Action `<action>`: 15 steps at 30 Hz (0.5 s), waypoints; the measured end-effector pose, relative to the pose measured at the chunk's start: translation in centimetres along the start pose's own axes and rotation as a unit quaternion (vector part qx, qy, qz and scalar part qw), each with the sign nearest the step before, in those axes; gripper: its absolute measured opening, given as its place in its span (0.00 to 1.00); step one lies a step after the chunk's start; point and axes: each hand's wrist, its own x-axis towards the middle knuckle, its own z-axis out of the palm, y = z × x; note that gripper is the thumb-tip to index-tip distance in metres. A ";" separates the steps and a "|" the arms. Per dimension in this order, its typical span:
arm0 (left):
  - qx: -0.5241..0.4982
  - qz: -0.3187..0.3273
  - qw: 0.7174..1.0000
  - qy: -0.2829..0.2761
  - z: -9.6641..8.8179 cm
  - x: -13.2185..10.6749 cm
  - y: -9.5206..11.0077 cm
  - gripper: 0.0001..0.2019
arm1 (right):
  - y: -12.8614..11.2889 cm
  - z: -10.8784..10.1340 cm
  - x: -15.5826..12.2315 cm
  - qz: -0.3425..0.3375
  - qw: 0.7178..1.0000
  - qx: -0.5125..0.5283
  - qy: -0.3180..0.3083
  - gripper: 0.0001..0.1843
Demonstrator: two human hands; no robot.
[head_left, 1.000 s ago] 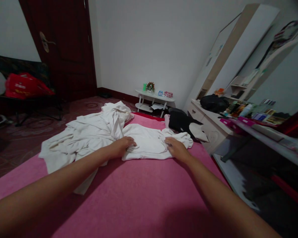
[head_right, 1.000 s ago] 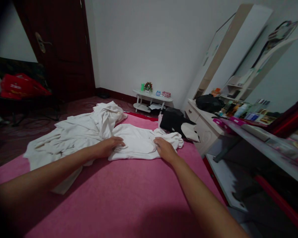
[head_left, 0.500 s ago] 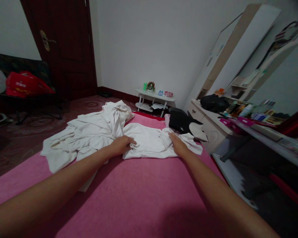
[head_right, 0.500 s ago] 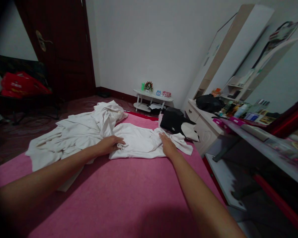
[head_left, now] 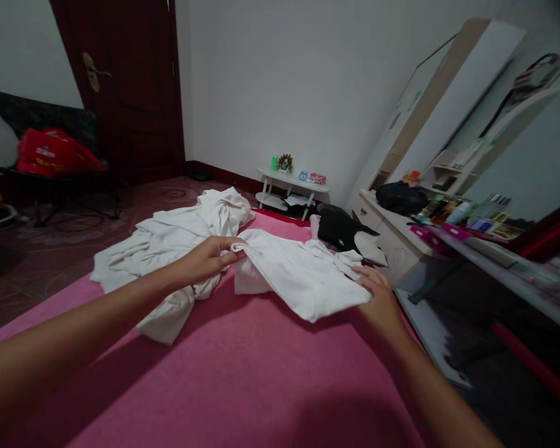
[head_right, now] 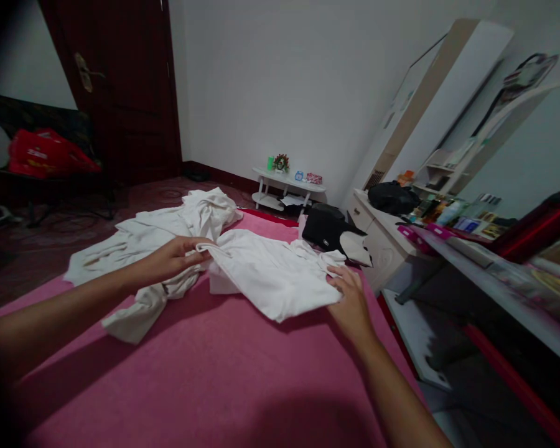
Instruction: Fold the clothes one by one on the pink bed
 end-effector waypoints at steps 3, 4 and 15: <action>-0.017 -0.007 0.994 -0.108 -0.2 -2.9 3.4 0.15 | -2.6 -3.1 -3.8 0.061 0.984 0.125 -0.114 0.03; -0.015 -0.014 0.989 -0.147 0.0 -3.8 4.4 0.15 | -3.5 -4.0 -5.0 0.090 0.972 0.149 -0.157 0.03; 0.113 -0.081 0.925 -0.352 0.7 -10.0 7.4 0.12 | -9.6 -8.4 -11.4 0.187 0.860 0.241 -0.409 0.15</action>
